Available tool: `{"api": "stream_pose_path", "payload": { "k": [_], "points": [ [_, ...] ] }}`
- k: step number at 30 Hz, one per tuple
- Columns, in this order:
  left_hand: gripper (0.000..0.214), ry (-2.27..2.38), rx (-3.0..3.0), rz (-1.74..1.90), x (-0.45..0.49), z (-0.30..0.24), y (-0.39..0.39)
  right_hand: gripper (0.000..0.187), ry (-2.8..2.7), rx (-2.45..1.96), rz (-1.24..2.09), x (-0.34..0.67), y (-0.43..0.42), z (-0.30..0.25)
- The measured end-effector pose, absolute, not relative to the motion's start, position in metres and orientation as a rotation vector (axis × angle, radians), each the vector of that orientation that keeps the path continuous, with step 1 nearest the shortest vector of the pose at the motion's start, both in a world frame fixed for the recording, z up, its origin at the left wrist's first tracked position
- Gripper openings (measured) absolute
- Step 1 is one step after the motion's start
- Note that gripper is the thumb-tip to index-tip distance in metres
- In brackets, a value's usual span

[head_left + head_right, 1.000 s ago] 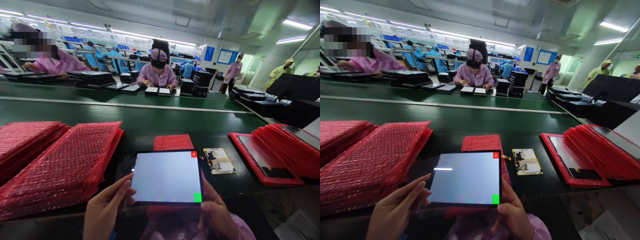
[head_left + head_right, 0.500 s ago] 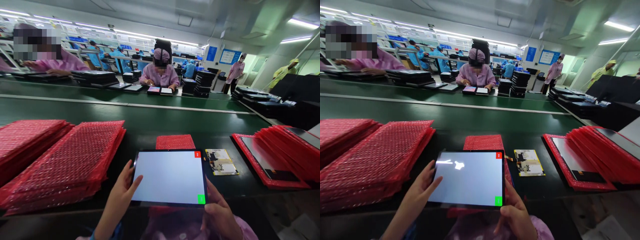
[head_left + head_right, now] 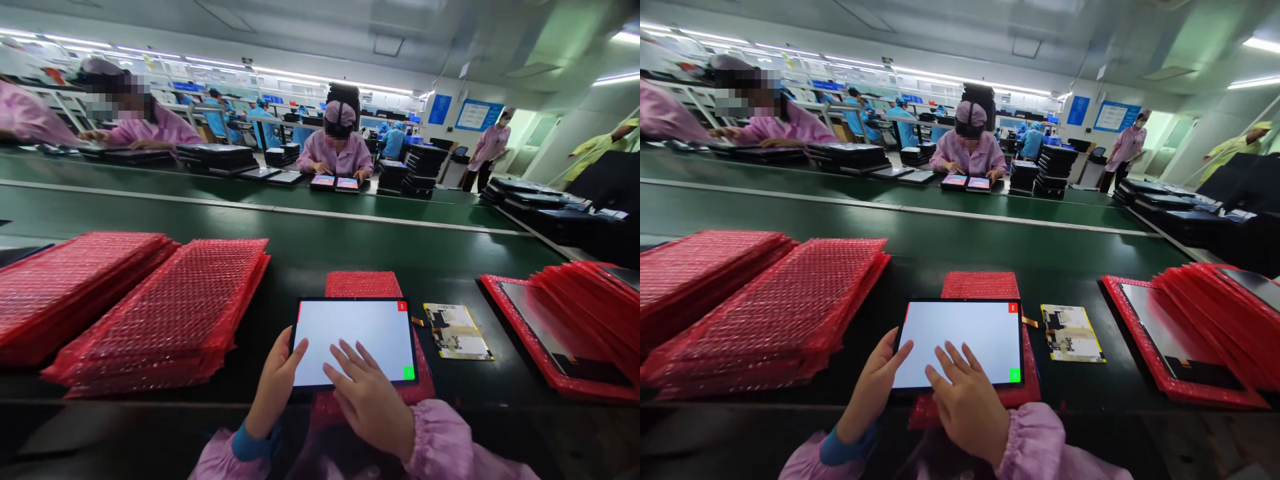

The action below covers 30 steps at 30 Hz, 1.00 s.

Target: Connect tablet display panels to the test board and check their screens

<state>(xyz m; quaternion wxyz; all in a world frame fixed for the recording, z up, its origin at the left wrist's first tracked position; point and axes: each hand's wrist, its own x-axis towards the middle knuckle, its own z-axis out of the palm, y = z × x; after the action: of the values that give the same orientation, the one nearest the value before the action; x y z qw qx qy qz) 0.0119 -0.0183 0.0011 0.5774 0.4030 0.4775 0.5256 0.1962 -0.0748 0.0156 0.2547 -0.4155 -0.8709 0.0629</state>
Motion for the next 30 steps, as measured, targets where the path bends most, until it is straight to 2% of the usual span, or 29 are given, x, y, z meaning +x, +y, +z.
{"api": "stream_pose_path", "payload": {
  "k": [6, 8, 14, 22, 30],
  "points": [
    [0.05, 1.155, 1.07, 1.244, 0.009, -0.006, -0.018, 0.053, -1.944, -1.623, -0.167, 0.213, -0.048, -0.007],
    [0.048, 1.158, 1.086, 1.257, 0.01, -0.006, -0.018, 0.055, -1.861, -1.666, -0.241, 0.219, -0.051, -0.014],
    [0.049, 1.211, 1.106, 1.271, 0.011, -0.002, -0.02, 0.052, -2.085, -1.485, -0.185, 0.211, -0.074, -0.017],
    [0.045, 1.236, 1.249, 1.295, 0.008, -0.012, -0.019, 0.05, -1.827, -1.618, -0.3, 0.223, -0.037, 0.002],
    [0.047, 1.193, 1.186, 1.31, 0.01, -0.013, -0.023, 0.051, -2.252, -1.25, -0.235, 0.196, -0.073, -0.011]
  ]
}}
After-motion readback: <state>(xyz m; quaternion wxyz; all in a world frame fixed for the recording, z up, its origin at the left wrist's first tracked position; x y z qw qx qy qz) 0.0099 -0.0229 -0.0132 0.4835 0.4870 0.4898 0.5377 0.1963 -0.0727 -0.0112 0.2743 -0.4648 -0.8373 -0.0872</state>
